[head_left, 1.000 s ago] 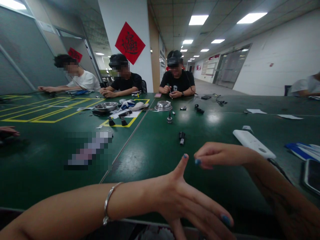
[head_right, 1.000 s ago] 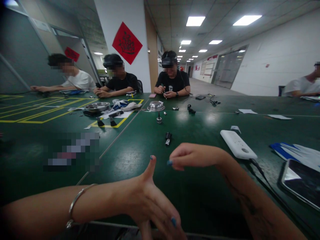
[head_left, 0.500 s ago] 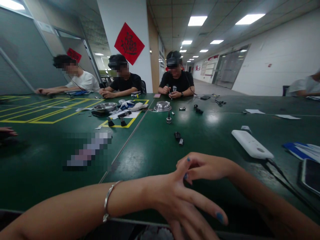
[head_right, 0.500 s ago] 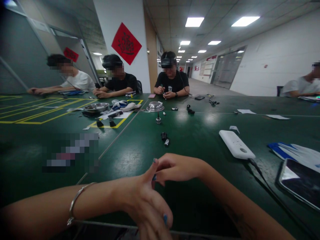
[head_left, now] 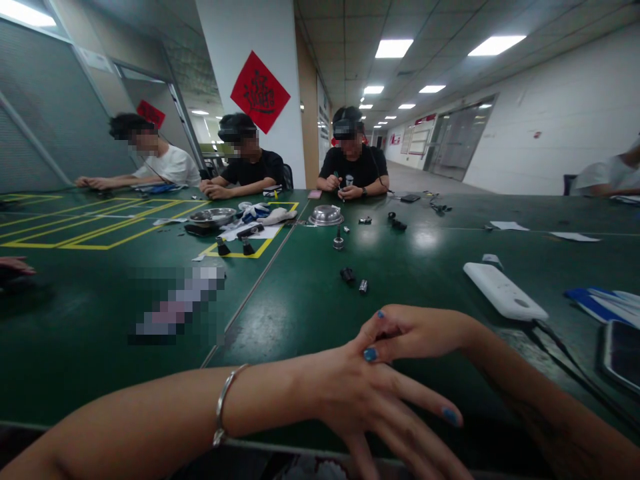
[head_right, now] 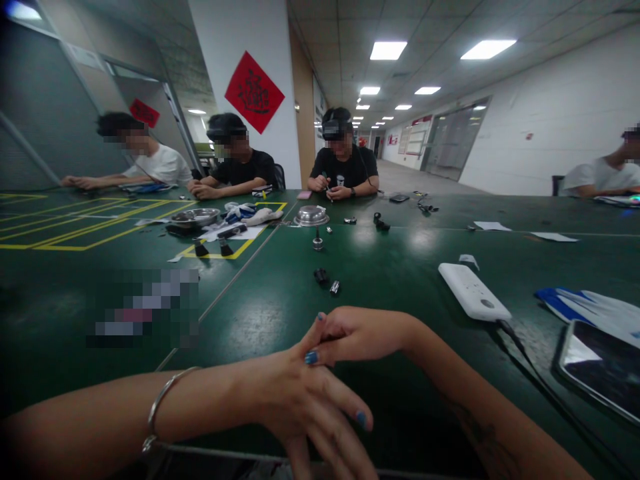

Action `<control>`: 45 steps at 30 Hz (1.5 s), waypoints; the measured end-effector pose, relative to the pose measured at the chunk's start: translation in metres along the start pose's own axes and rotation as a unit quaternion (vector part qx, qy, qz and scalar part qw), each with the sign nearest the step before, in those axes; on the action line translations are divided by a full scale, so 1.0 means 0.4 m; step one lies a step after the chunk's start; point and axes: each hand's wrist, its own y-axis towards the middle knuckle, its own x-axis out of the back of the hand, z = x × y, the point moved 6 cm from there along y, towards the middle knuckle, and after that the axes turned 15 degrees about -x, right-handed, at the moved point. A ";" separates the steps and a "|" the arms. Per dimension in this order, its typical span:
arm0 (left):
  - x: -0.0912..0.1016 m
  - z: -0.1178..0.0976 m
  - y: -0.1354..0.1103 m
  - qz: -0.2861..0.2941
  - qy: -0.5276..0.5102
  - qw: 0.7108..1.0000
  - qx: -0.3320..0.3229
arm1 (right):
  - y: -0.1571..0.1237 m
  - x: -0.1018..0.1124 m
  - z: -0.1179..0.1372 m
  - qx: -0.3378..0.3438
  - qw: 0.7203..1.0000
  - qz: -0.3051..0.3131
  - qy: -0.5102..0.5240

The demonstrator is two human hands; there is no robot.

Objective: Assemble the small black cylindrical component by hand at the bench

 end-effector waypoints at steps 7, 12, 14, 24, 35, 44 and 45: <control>0.085 -0.031 0.037 -0.042 0.057 0.977 -0.201 | -0.112 0.215 -0.091 -0.009 0.955 -0.287 0.068; 0.069 0.003 0.036 -0.049 0.030 0.992 -0.112 | -0.072 0.183 -0.091 -0.001 0.959 -0.272 0.076; 0.060 0.012 0.032 -0.048 0.021 0.995 -0.080 | -0.050 0.148 -0.071 0.003 0.969 -0.238 0.071; 0.055 0.051 0.031 -0.061 -0.053 0.996 0.029 | -0.021 0.046 -0.032 -0.002 0.999 -0.029 0.032; 0.042 0.031 0.035 -0.030 -0.041 0.999 -0.007 | 0.015 0.003 -0.034 -0.021 0.997 -0.071 -0.017; 0.055 0.037 0.035 -0.053 -0.059 0.997 0.015 | -0.047 0.079 -0.028 -0.043 0.983 -0.145 -0.105; 0.056 0.044 0.029 -0.064 -0.068 0.995 0.018 | -0.067 0.117 -0.028 -0.038 0.960 -0.248 -0.129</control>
